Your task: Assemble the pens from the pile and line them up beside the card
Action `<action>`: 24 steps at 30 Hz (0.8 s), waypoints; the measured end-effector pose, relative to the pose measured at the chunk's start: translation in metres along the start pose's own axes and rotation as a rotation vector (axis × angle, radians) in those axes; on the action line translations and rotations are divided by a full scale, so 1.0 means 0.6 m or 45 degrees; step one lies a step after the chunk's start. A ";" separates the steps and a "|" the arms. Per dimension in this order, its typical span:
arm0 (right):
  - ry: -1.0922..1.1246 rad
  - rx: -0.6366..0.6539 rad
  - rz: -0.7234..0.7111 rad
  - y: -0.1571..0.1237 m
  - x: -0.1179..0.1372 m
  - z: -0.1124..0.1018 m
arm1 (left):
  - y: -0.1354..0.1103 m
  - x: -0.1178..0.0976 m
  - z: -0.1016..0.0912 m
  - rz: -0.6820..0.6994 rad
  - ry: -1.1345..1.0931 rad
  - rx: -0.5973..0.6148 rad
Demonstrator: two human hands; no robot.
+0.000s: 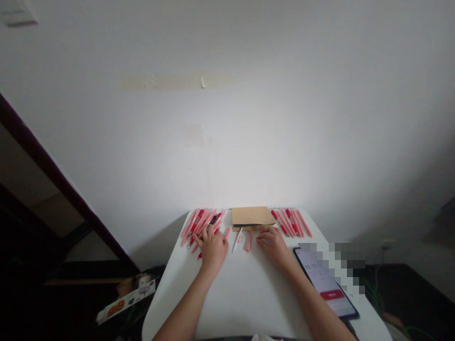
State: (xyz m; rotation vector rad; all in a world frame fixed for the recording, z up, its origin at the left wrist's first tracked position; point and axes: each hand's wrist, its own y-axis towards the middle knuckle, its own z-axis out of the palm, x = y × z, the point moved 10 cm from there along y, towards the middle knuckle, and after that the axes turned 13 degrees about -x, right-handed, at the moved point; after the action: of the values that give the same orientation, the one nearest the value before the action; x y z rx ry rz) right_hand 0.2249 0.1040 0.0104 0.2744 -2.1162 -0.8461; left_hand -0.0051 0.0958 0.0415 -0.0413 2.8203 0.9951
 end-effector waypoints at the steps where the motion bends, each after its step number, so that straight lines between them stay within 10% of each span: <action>1: -0.004 -0.002 -0.001 0.000 0.000 0.000 | 0.000 0.001 0.002 -0.005 0.011 0.012; 24: 0.041 0.022 0.013 -0.003 0.003 0.007 | 0.005 -0.016 -0.029 0.027 -0.267 -0.148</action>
State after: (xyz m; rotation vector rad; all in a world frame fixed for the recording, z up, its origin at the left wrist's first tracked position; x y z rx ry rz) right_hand 0.2202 0.1041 0.0085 0.2844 -2.0941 -0.8124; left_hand 0.0021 0.0873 0.0581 0.0759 2.5775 1.0980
